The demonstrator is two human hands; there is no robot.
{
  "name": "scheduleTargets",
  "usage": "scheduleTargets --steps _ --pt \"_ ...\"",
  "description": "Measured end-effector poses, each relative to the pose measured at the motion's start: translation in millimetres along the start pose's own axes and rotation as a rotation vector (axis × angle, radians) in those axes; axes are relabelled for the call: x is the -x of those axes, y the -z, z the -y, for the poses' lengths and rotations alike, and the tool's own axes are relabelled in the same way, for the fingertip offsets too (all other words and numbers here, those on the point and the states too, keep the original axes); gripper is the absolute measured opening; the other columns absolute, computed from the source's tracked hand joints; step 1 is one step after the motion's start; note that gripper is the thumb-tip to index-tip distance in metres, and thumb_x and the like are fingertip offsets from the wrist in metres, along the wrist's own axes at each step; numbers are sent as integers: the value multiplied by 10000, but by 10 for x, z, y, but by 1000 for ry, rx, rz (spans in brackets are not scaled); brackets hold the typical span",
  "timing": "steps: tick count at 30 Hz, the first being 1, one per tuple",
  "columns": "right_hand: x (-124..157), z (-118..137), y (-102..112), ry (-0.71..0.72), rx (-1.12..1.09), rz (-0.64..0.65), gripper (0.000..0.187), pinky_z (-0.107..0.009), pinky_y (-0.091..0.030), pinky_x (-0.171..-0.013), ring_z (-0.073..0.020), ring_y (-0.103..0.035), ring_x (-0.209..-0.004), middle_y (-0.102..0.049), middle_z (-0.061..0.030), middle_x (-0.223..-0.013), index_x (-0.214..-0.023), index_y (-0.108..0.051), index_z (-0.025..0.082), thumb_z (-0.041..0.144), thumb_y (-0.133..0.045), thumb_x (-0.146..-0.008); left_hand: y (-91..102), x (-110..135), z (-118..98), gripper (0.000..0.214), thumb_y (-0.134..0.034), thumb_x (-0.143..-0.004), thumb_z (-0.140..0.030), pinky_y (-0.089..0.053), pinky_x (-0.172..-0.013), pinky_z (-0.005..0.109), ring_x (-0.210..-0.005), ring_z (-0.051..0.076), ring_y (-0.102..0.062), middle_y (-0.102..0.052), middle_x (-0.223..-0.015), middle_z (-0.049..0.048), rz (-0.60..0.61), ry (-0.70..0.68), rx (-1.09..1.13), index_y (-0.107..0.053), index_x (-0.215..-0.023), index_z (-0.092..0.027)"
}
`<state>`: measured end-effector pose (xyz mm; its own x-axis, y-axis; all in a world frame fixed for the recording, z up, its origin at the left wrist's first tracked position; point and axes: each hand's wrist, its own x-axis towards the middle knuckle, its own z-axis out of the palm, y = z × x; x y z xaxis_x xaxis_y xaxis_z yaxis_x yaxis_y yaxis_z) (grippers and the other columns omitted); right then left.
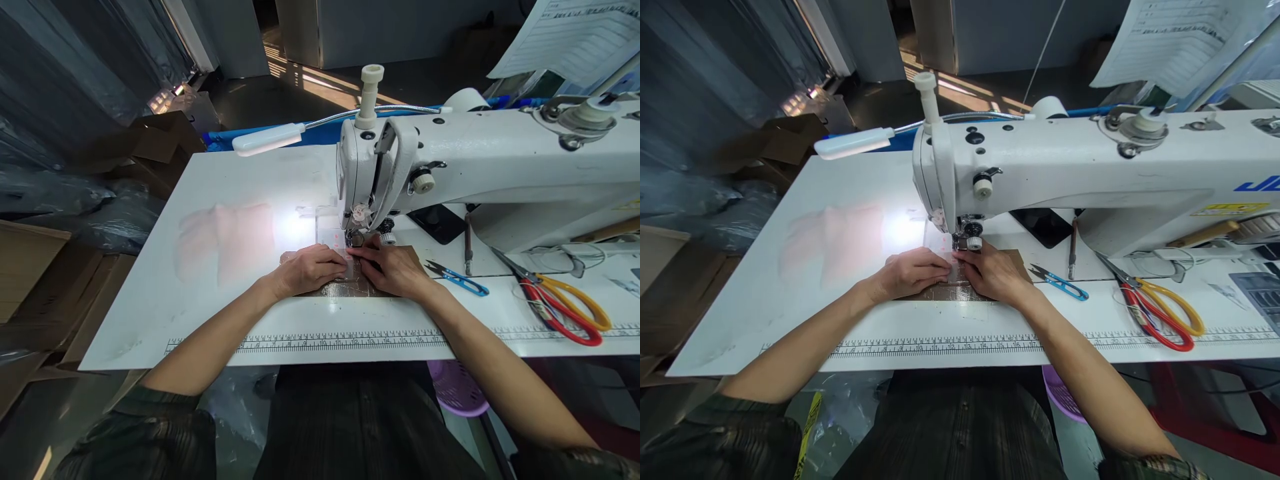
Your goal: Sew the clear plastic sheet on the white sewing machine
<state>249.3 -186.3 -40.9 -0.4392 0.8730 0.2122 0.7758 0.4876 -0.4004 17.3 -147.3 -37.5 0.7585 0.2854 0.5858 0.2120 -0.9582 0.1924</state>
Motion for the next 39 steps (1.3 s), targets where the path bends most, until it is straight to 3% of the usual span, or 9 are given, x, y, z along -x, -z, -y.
scheduleTargets --steps 12,20,24,29,39 --pt "-9 28 41 -3 120 22 395 -285 -479 -726 -191 -610 -876 -613 -103 -1145 -1293 -643 239 273 -435 -959 66 -29 -28 164 -615 -920 -306 -565 -737 330 -790 168 -674 -742 -960 65 123 -11 -36 -703 -890 -171" --pt "20 -4 57 110 116 15 363 -287 -472 -695 -188 -600 -868 -627 -93 -1120 -1236 -679 261 256 -477 -934 103 -33 -99 214 -576 -880 -326 -519 -669 352 -746 195 -613 -683 -973 104 144 -54 -119 -697 -911 -153" --pt "9 12 59 106 148 25 351 -288 -475 -679 -182 -597 -835 -631 -105 -1114 -1214 -689 252 260 -484 -930 93 -94 -36 236 -555 -863 -348 -484 -628 340 -653 169 -553 -657 -872 75 229 -69 -89 -695 -788 -174" --pt "-4 51 69 70 178 63 369 -277 -461 -610 -204 -612 -846 -629 -123 -1121 -1224 -679 239 258 -460 -928 96 -144 22 241 -580 -833 -379 -455 -610 320 -631 156 -543 -647 -785 44 202 -30 -31 -684 -728 -189" --pt "-24 108 25 -52 250 112 411 -262 -365 -499 -208 -610 -749 -621 -150 -1172 -1293 -628 240 301 -439 -934 86 -87 41 284 -561 -847 -401 -473 -684 350 -744 194 -601 -692 -907 83 216 19 -38 -688 -897 -152"
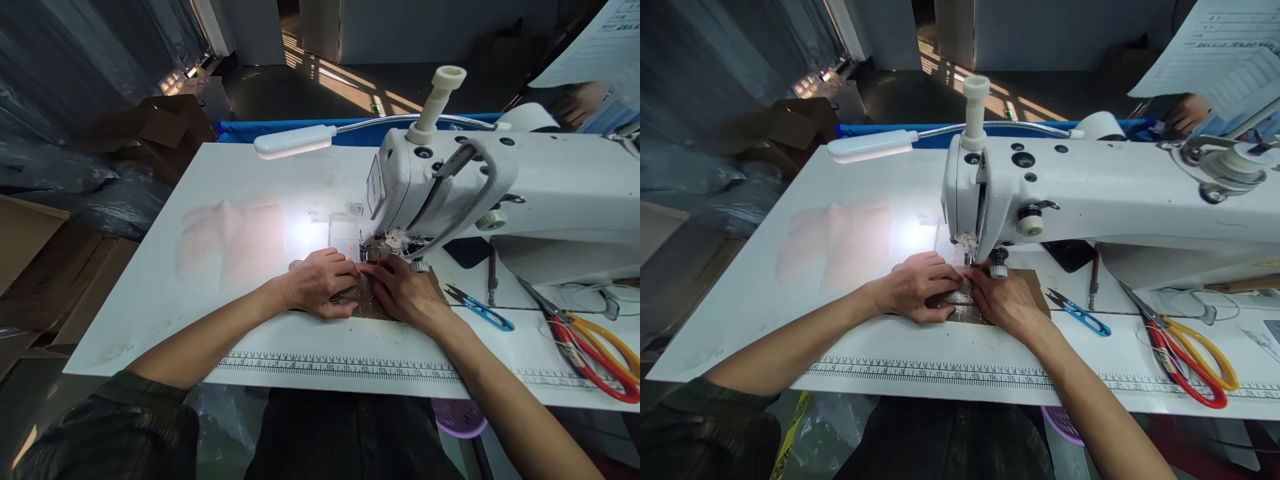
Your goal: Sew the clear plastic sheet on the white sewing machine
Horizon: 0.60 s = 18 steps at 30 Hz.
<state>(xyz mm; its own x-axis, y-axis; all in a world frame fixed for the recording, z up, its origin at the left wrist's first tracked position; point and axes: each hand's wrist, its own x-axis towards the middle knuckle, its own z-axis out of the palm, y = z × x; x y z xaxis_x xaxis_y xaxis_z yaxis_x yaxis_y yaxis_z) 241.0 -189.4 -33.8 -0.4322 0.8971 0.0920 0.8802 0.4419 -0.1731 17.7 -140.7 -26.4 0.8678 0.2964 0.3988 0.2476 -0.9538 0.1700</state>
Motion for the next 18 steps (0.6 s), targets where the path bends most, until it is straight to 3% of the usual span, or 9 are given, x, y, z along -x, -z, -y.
scheduleTargets --steps 18 --pt "31 14 63 78 -16 -79 401 -259 -446 -523 -192 -647 -719 -665 -144 -1086 -1295 -647 218 292 -426 -968 11 -5 52 390 -502 -895 -402 -477 -769 403 -839 234 -602 -677 -1134 138 76 52 -121 -669 -1084 -105"
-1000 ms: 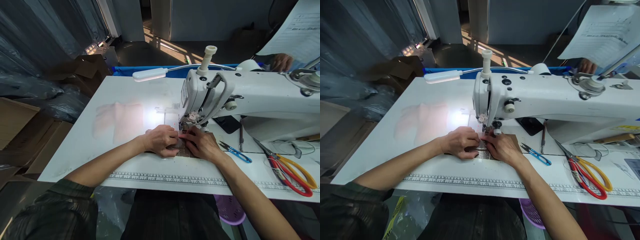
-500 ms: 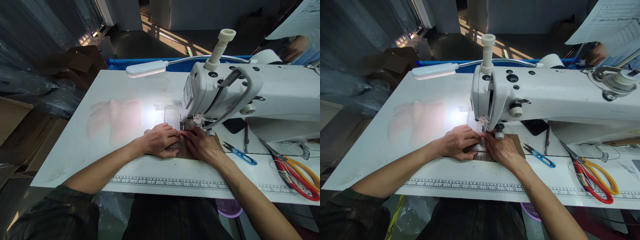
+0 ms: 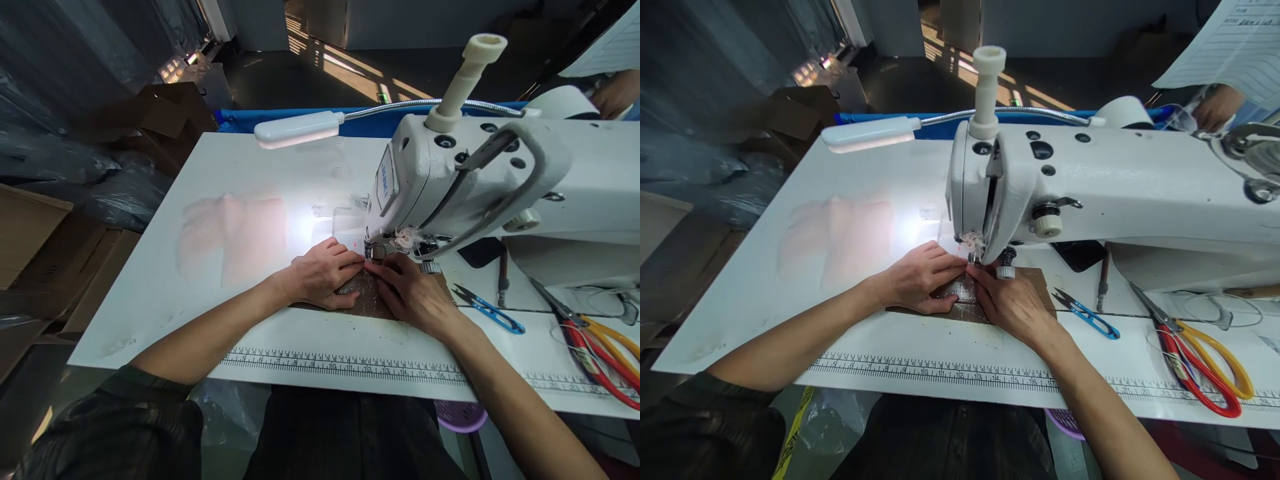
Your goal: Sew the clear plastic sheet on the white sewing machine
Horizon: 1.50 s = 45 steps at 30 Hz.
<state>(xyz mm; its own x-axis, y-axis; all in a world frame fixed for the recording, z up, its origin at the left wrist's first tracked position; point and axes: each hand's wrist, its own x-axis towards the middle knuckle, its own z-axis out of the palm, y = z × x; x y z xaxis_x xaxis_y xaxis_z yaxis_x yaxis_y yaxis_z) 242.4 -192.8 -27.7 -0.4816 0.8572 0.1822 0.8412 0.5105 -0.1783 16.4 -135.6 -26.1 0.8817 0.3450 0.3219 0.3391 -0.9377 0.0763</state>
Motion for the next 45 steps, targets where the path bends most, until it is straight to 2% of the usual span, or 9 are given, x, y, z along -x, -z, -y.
scheduleTargets --steps 11,14,17,22,27,33,37,41,45 --pt "27 -29 -69 -49 -144 10 432 -360 -568 -715 -255 -661 -913 -651 -169 -1143 -1355 -584 171 284 -439 -963 21 -28 41 420 -500 -896 -444 -449 -816 400 -881 232 -583 -635 -1182 131 70 98 22 -658 -1120 -126" --pt "28 -88 -8 -70 -261 -22 407 -365 -561 -785 -243 -664 -954 -631 -147 -1226 -1316 -605 185 289 -443 -957 38 -47 50 448 -494 -896 -461 -437 -818 396 -883 235 -580 -645 -1108 127 97 114 15 -650 -1141 -121" --pt "10 -163 128 -150 -389 28 381 -370 -544 -828 -246 -663 -970 -667 -120 -1172 -1265 -625 190 304 -444 -950 44 -60 58 479 -488 -895 -472 -426 -818 385 -898 238 -578 -641 -1057 122 113 132 5 -635 -1176 -113" --pt "-57 -303 241 -215 -492 139 276 -347 -538 -764 -241 -665 -878 -714 -82 -982 -1032 -676 191 347 -474 -927 41 -70 70 471 -496 -891 -481 -407 -808 384 -891 237 -561 -626 -1039 123 120 143 11 -649 -1149 -117" --pt "-129 -346 133 -369 -432 35 312 -349 -506 -656 -229 -625 -685 -659 -73 -723 -837 -634 172 364 -410 -936 26 -69 67 444 -457 -914 -488 -392 -791 395 -866 237 -536 -617 -999 121 104 163 -18 -670 -1067 -129" --pt "-25 -265 180 -238 -479 52 350 -320 -503 -722 -224 -626 -866 -670 -86 -1027 -1061 -653 193 482 -543 -896 25 -68 35 428 -454 -917 -473 -392 -806 397 -902 252 -524 -603 -982 121 112 191 -16 -652 -1087 -134" --pt "12 -231 175 -315 -466 44 334 -295 -471 -622 -174 -578 -679 -672 -55 -896 -1058 -664 192 460 -547 -896 39 -68 28 434 -455 -917 -471 -396 -850 427 -979 284 -530 -599 -1045 145 114 217 -15 -626 -1117 -127" --pt "-16 -233 152 -351 -474 -10 226 -287 -476 -625 -183 -590 -705 -664 -46 -831 -968 -671 196 355 -533 -886 40 -72 62 495 -489 -903 -482 -370 -987 484 -1135 324 -531 -577 -1203 184 115 218 64 -544 -1222 -107" --pt "-14 -248 132 -345 -476 -31 187 -305 -496 -649 -206 -612 -737 -663 -39 -797 -928 -661 211 323 -523 -868 14 -74 93 672 -542 -887 -476 -254 -1137 518 -1294 320 -475 -503 -1385 193 119 243 181 -342 -1419 -116"
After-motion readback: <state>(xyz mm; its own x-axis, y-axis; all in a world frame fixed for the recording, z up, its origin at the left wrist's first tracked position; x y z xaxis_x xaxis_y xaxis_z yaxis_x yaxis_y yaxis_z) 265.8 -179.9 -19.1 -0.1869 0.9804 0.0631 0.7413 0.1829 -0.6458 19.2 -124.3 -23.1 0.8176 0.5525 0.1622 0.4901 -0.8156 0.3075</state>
